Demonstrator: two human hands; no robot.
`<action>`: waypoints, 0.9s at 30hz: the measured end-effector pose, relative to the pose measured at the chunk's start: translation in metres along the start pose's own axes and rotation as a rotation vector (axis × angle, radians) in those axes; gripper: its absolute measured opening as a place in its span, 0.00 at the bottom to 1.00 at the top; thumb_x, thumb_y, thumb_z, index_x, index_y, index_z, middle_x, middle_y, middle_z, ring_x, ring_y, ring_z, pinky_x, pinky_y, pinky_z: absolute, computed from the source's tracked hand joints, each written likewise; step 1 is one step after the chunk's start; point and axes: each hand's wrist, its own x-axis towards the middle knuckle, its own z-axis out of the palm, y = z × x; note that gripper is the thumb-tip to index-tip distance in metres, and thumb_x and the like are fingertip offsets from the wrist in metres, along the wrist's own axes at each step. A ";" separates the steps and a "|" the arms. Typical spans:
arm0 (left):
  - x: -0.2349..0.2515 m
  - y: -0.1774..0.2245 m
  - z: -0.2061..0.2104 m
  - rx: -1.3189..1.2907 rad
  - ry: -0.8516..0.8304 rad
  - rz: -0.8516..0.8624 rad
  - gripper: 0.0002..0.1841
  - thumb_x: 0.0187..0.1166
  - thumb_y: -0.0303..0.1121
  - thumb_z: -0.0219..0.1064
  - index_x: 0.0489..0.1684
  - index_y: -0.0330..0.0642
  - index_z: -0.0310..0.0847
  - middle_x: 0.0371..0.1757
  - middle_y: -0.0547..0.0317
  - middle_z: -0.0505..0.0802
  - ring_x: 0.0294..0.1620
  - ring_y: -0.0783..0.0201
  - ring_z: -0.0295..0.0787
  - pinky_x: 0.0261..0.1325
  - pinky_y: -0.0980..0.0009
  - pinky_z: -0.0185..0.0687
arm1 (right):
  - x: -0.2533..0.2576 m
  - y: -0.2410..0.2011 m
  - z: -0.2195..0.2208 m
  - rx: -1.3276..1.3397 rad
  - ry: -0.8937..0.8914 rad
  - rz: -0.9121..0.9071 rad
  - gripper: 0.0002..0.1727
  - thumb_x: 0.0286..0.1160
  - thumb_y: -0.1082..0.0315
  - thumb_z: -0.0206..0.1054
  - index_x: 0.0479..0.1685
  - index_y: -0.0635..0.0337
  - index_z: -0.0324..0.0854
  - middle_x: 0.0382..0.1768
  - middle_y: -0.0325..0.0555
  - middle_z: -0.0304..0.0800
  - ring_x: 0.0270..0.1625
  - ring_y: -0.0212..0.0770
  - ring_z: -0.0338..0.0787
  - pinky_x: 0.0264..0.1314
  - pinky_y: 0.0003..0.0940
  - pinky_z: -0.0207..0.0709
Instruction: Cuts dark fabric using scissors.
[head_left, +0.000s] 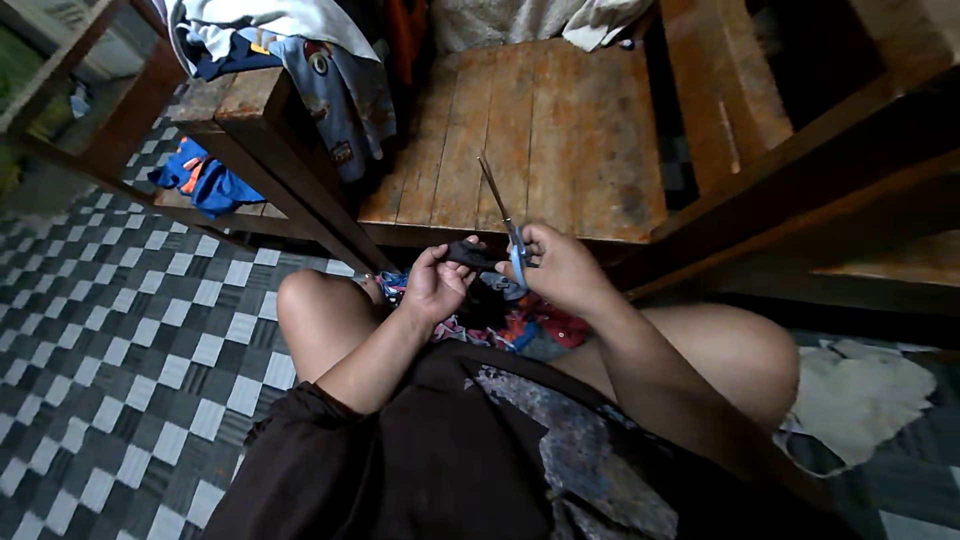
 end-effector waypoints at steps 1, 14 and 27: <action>0.002 0.001 0.000 -0.019 0.001 -0.012 0.24 0.91 0.40 0.38 0.61 0.36 0.79 0.50 0.50 0.91 0.55 0.56 0.89 0.66 0.62 0.81 | -0.001 -0.001 0.000 -0.003 -0.015 -0.003 0.16 0.70 0.68 0.79 0.49 0.61 0.78 0.35 0.47 0.87 0.35 0.39 0.86 0.42 0.41 0.81; -0.007 0.028 0.026 0.312 -0.181 0.157 0.29 0.95 0.51 0.28 0.78 0.43 0.64 0.66 0.51 0.87 0.63 0.57 0.87 0.68 0.62 0.81 | -0.009 0.012 0.004 0.167 0.156 -0.280 0.24 0.82 0.59 0.60 0.67 0.69 0.68 0.55 0.51 0.88 0.51 0.31 0.89 0.55 0.30 0.82; -0.013 0.042 0.050 0.199 -0.399 0.435 0.30 0.93 0.55 0.33 0.85 0.52 0.60 0.79 0.54 0.78 0.68 0.56 0.83 0.67 0.58 0.82 | -0.037 0.000 0.035 0.809 -0.526 -0.073 0.34 0.73 0.28 0.61 0.48 0.53 0.72 0.31 0.31 0.88 0.22 0.23 0.83 0.25 0.15 0.76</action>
